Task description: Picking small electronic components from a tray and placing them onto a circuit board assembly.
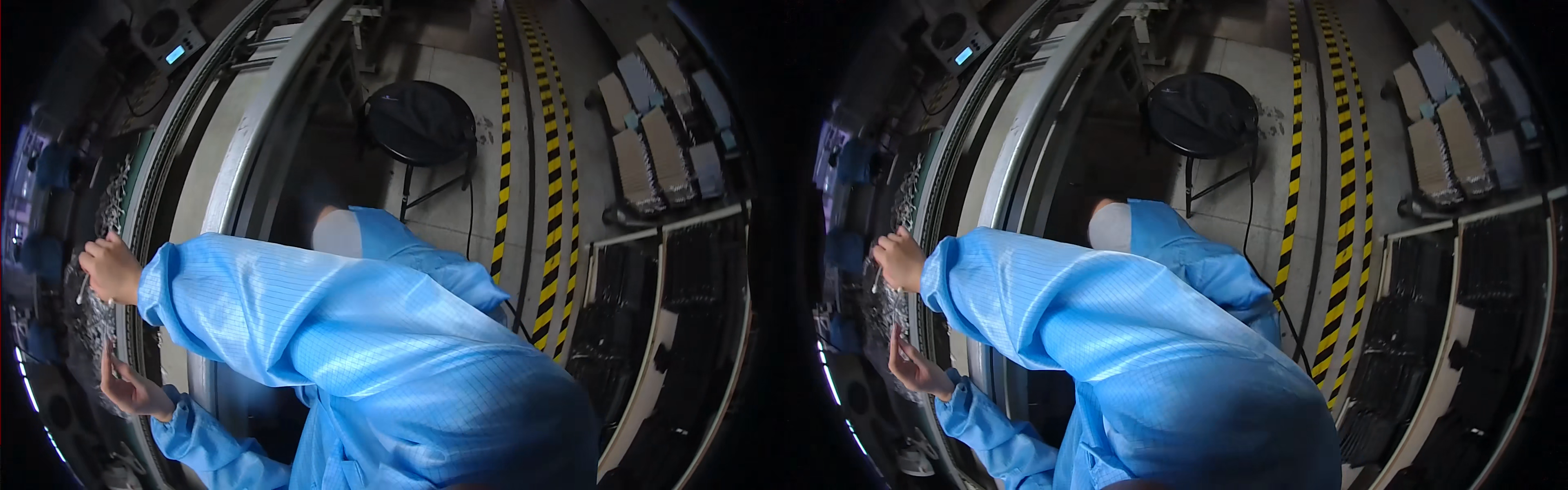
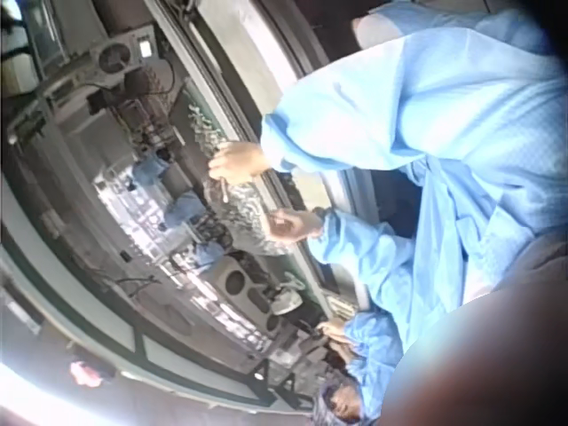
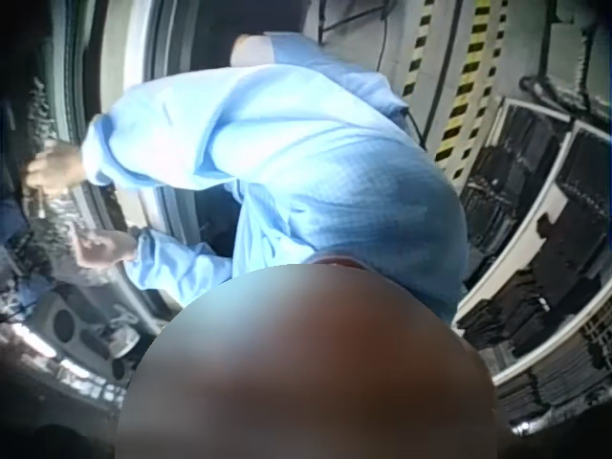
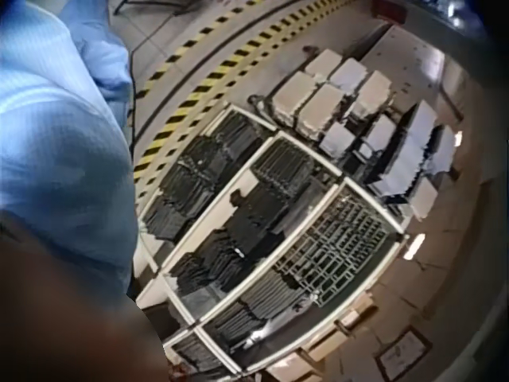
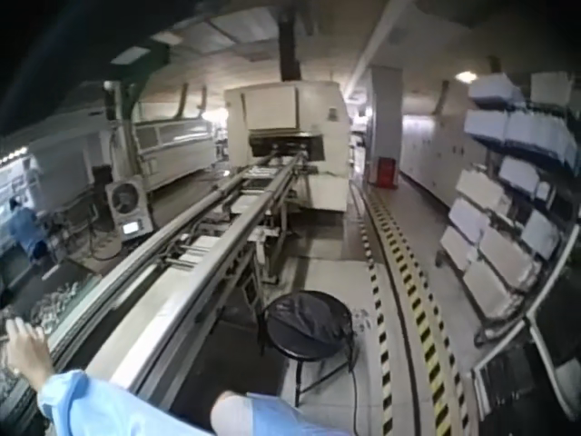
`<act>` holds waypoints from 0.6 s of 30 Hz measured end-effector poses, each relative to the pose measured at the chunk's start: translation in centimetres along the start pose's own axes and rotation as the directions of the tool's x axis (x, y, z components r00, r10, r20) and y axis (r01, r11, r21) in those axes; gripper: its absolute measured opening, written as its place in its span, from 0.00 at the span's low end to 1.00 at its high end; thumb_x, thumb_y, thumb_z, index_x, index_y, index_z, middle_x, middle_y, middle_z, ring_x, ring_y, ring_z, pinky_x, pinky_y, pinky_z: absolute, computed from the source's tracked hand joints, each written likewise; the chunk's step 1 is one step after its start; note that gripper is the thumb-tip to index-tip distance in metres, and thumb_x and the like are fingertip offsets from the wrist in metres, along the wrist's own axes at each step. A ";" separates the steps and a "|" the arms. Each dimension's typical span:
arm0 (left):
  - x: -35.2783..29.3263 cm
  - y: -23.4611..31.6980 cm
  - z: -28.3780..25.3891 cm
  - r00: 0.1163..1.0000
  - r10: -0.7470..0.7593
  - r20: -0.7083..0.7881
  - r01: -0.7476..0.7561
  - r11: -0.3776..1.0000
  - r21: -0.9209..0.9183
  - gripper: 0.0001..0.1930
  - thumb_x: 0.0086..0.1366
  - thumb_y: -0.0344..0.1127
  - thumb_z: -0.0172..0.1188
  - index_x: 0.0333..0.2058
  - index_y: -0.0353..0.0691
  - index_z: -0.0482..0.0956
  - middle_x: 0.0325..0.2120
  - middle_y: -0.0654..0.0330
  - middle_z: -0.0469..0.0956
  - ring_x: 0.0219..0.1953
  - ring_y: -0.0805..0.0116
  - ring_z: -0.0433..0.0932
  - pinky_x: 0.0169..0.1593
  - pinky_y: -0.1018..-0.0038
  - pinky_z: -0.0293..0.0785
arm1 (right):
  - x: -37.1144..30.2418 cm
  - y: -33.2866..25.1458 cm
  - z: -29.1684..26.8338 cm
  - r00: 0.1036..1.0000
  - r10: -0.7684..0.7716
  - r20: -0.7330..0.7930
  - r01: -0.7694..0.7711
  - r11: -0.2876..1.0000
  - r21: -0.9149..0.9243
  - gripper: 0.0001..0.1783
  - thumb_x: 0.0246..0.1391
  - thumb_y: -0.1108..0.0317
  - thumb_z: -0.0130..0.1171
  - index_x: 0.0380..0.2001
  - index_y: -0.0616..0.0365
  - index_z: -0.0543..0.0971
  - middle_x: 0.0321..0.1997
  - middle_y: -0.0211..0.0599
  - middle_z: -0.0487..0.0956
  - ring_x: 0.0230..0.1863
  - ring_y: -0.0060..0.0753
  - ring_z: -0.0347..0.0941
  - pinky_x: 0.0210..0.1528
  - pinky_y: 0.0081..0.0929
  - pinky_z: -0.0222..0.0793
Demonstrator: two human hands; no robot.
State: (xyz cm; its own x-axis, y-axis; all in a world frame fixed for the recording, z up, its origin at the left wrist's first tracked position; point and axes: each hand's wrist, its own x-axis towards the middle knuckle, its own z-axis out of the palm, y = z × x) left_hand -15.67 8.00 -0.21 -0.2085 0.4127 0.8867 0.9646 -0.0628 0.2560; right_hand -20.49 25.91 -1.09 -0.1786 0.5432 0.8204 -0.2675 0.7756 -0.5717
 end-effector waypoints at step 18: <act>1.9 2.1 1.0 0.978 0.196 0.068 -0.205 0.963 0.175 0.14 0.64 0.18 0.53 0.48 0.31 0.76 0.46 0.49 0.80 0.47 0.56 0.80 0.54 0.66 0.75 | 0.5 5.6 -2.7 0.965 -0.008 0.263 0.048 0.988 -0.149 0.07 0.43 0.66 0.58 0.29 0.53 0.78 0.33 0.38 0.78 0.39 0.44 0.77 0.42 0.44 0.69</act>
State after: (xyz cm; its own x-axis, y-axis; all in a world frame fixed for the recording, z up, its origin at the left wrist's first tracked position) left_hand -13.92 9.57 1.67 -0.0038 0.4535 0.8912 0.9999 0.0140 -0.0028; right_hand -19.57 31.41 -3.89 -0.4189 0.4338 0.7977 -0.1317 0.8402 -0.5261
